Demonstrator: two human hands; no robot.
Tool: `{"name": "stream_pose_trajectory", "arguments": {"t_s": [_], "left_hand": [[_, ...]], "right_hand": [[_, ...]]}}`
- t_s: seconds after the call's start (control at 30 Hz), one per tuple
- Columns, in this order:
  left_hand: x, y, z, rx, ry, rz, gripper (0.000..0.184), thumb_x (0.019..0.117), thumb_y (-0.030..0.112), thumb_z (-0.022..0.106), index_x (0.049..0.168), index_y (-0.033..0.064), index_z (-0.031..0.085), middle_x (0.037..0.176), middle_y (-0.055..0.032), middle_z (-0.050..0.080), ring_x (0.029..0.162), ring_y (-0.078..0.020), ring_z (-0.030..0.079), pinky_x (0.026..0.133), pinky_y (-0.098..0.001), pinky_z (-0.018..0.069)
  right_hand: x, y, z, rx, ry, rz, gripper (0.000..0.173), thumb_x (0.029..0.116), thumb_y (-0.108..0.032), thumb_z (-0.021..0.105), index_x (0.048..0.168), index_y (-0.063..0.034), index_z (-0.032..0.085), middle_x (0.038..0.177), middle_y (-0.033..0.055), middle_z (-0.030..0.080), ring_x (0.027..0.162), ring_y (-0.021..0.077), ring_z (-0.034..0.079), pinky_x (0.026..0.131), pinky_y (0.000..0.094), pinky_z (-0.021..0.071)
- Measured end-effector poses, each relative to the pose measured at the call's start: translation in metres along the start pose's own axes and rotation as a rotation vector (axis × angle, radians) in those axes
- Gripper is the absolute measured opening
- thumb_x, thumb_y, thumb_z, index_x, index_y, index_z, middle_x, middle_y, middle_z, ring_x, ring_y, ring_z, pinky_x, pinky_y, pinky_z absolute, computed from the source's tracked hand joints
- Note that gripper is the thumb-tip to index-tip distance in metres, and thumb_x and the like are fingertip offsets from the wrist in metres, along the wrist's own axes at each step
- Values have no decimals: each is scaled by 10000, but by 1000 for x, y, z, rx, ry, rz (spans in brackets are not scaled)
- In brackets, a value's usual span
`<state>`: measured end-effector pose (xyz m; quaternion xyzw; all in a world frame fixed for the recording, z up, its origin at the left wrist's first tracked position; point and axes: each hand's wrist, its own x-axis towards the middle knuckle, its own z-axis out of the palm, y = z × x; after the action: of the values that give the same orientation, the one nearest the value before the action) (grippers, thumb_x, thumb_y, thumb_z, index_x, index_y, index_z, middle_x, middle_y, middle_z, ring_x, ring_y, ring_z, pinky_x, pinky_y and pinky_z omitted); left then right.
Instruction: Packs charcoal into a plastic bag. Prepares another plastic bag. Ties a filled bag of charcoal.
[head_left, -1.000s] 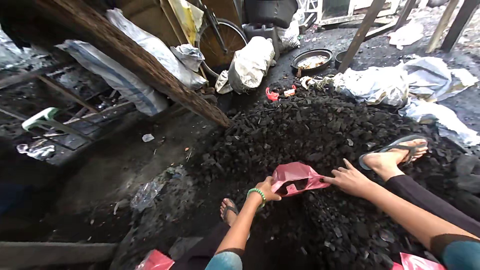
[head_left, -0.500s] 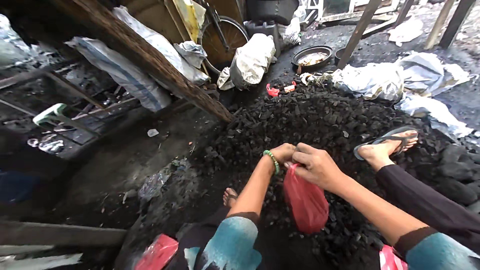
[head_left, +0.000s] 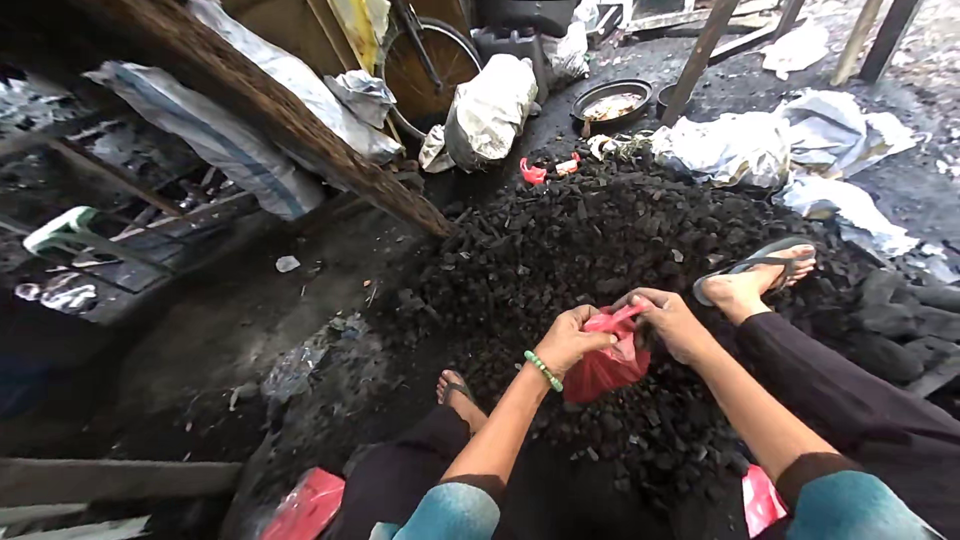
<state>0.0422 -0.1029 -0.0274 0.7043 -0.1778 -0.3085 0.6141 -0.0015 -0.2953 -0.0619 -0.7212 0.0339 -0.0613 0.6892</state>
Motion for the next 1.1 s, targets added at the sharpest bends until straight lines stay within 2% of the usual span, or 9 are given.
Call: {"name": "stream_pose_trajectory", "arguments": {"t_s": [0.07, 0.17, 0.27, 0.4, 0.5, 0.63, 0.73, 0.83, 1.1], "left_hand": [[1, 2, -5, 235, 32, -10, 194, 877, -32, 717, 1044, -33, 620, 854, -76, 645, 708, -86, 584, 627, -241, 482], [0, 6, -21, 943, -37, -154, 259, 922, 31, 699, 1180, 2, 695, 1249, -213, 627, 1107, -361, 643, 954, -548, 523], [-1, -7, -33, 1184, -60, -296, 319, 926, 1, 650, 1237, 64, 677, 1327, -231, 578, 1144, -429, 624, 943, -619, 513], [-6, -6, -60, 1007, -137, -339, 279, 976, 56, 661, 1253, 22, 677, 1055, -246, 689, 999, -415, 652, 931, -616, 479], [-17, -25, -74, 530, 74, -311, 209, 1004, 14, 592, 1205, 13, 651, 822, -97, 621, 687, -164, 554, 674, -337, 479], [-36, -30, -71, -242, 373, -400, 278, 1056, 149, 513, 1328, 129, 565, 833, -19, 583, 642, -109, 575, 614, -287, 541], [-49, -24, -74, -48, 368, -339, 382, 1056, 204, 545, 1430, 139, 502, 934, -55, 649, 721, -109, 611, 674, -273, 535], [-53, -26, -80, 117, 358, -276, 499, 1019, 162, 597, 1488, 106, 438, 929, -87, 668, 744, -144, 643, 716, -313, 552], [-52, -27, -94, -172, 540, -149, 476, 1005, 116, 541, 1468, 156, 437, 918, -18, 665, 664, -84, 654, 612, -240, 583]], "right_hand": [[-4, 12, 7, 136, 27, 6, 258, 1077, -122, 437, 1026, -34, 674, 884, -15, 709, 599, -1, 587, 542, 174, 511], [-17, 27, 22, 135, 28, 38, 204, 1068, -91, 483, 1017, -6, 661, 827, 18, 709, 632, 65, 669, 594, 245, 595], [-43, 44, 47, 104, -102, 172, 232, 1080, -126, 488, 1101, 41, 647, 849, 89, 708, 678, 149, 710, 651, 337, 628], [-69, 68, 68, 251, -62, 285, 255, 1098, -128, 436, 1068, 22, 640, 793, 64, 710, 671, 134, 714, 671, 323, 630], [-77, 89, 72, 483, 168, 387, 255, 1107, -157, 399, 1071, -15, 608, 786, 54, 717, 675, 145, 716, 676, 325, 626], [-95, 151, 45, 95, 497, 574, 345, 997, -151, 660, 1300, -11, 572, 1199, 172, 638, 1028, 284, 663, 873, 471, 569], [-120, 197, 23, -593, 308, 816, 883, 808, -377, 876, 1515, -63, 449, 1525, 347, 378, 1337, 565, 443, 1009, 704, 438], [-121, 221, 31, -823, 122, 980, 1129, 754, -502, 887, 1639, -229, 241, 1629, 294, 246, 1421, 589, 318, 1008, 729, 428], [-97, 239, 27, -988, -204, 766, 745, 882, -346, 809, 1540, -314, 459, 1575, 267, 340, 1332, 518, 462, 936, 579, 548]]}}
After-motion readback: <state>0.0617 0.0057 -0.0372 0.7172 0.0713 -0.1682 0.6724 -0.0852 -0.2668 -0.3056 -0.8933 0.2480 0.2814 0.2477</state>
